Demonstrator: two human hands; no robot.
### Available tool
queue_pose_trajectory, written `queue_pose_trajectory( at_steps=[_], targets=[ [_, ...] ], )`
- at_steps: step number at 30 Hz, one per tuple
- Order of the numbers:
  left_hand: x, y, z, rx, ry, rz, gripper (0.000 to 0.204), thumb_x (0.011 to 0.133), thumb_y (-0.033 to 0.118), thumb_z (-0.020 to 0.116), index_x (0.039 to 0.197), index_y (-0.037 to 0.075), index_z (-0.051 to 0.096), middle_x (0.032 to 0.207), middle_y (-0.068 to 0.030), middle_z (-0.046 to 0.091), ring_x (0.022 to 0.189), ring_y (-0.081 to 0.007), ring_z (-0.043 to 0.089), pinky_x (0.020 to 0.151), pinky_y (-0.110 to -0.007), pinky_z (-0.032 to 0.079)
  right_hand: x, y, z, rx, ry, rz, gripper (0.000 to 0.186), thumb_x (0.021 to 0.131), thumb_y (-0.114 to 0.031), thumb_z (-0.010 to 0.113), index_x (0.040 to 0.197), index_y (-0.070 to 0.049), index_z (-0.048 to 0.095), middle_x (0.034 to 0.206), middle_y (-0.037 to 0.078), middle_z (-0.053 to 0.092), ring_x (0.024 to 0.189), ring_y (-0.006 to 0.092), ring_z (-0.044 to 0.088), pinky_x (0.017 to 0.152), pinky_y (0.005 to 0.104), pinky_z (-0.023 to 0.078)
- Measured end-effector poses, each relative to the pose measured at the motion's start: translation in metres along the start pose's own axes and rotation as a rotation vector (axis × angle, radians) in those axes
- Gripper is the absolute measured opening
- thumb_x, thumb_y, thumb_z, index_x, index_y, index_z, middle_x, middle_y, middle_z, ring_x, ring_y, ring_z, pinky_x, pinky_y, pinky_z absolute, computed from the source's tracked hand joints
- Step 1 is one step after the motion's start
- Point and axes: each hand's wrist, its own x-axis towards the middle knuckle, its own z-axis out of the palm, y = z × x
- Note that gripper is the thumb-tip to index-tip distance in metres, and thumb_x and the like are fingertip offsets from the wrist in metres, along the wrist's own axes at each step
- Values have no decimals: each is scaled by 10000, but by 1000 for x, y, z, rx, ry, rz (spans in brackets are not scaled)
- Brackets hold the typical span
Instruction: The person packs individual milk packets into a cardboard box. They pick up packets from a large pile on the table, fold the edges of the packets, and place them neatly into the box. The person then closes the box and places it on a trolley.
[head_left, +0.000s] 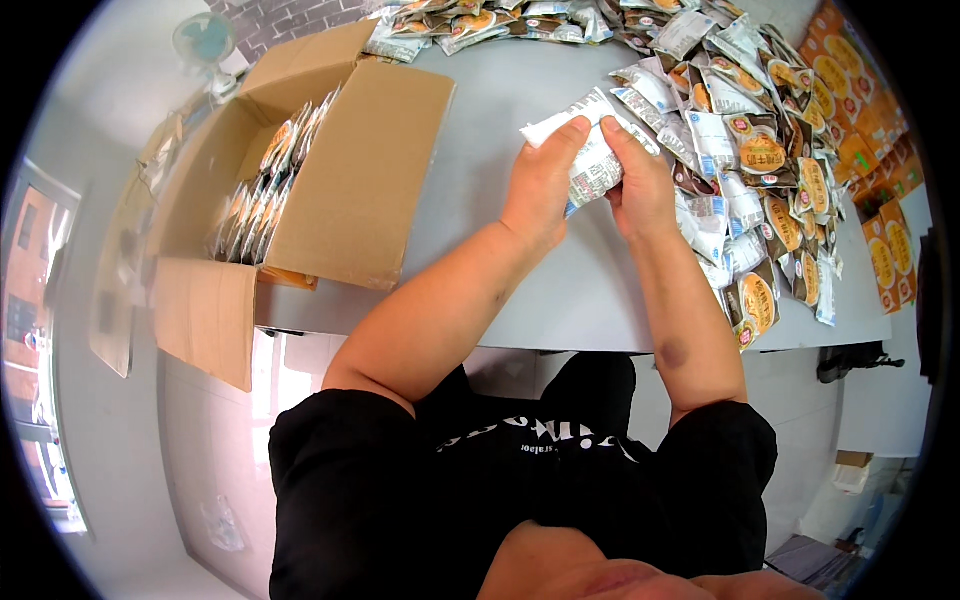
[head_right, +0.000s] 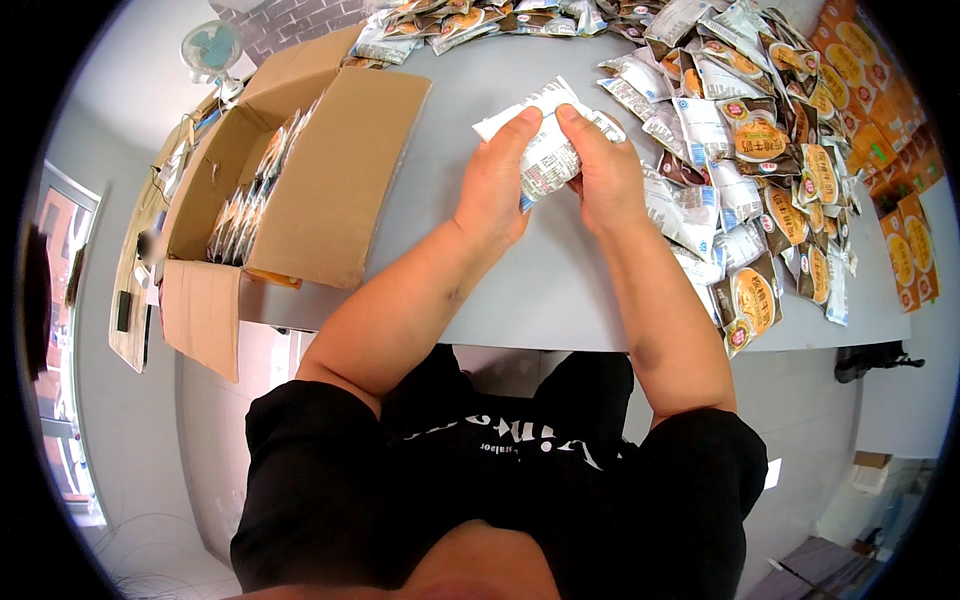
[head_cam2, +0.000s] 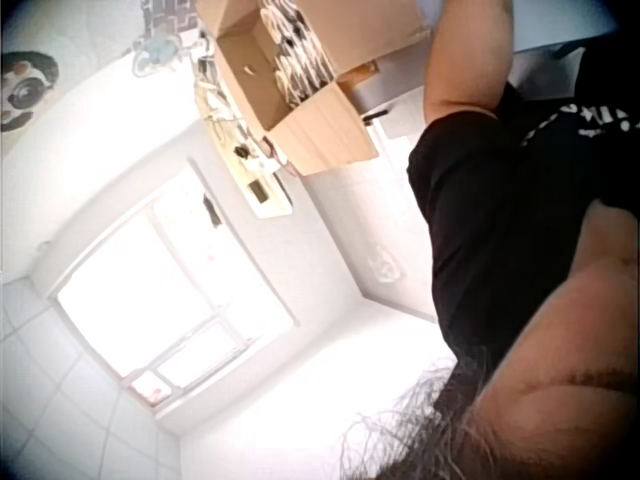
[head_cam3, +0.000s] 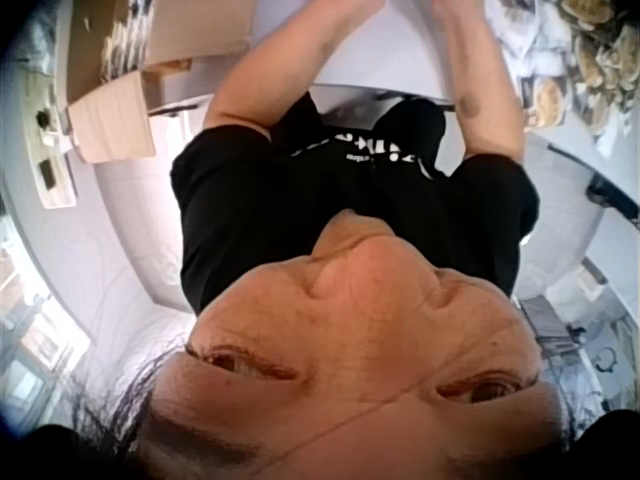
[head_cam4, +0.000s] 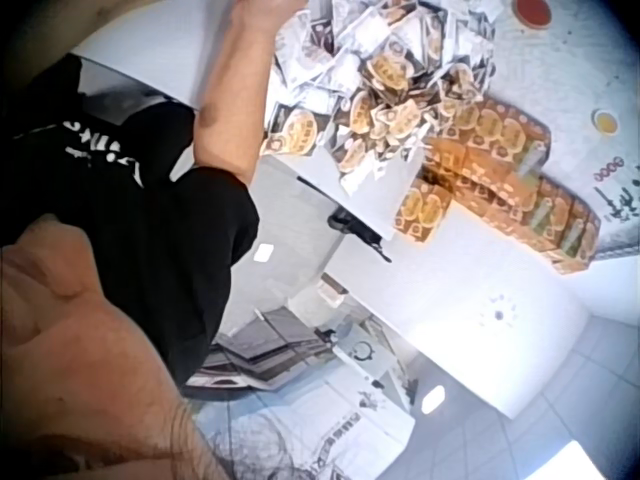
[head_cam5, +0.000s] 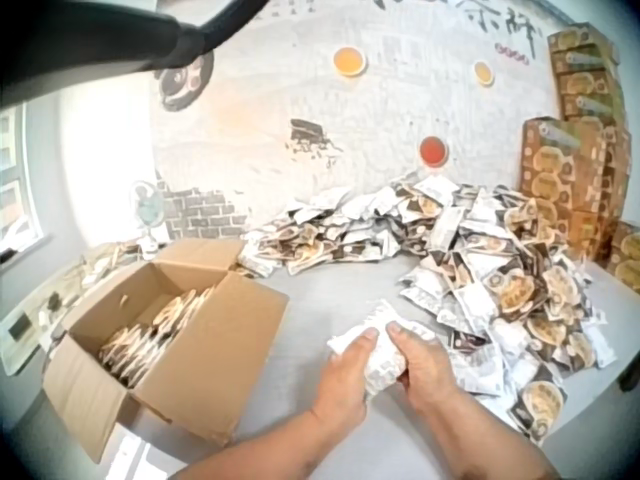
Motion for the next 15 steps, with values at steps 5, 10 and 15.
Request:
queue_pose_trajectory(
  at_steps=[5,10,15],
  targets=[
    [4,-5,-4,71,-68,11,416,957,375,545,1200,39,534,1073,-83,634,944,-177,639,757,-341,539,1,0,-2,-12,20,-122,236,892,-236,668,1036,-56,616,892,15,651,753,92,607,639,250,486],
    [3,-5,-7,176,-159,-92,482,956,491,517,1233,97,504,1027,-53,638,841,-139,631,598,-303,530,4,-4,-9,-58,21,-266,214,888,-182,665,1034,-34,615,886,20,650,723,85,594,610,241,465],
    [-4,-1,-3,217,-186,-152,500,944,482,547,1254,94,489,991,-48,644,788,-126,623,578,-283,529,1,-11,-11,-57,-35,-241,192,881,-205,670,986,-48,637,853,14,647,697,81,586,588,240,451]
  ],
)
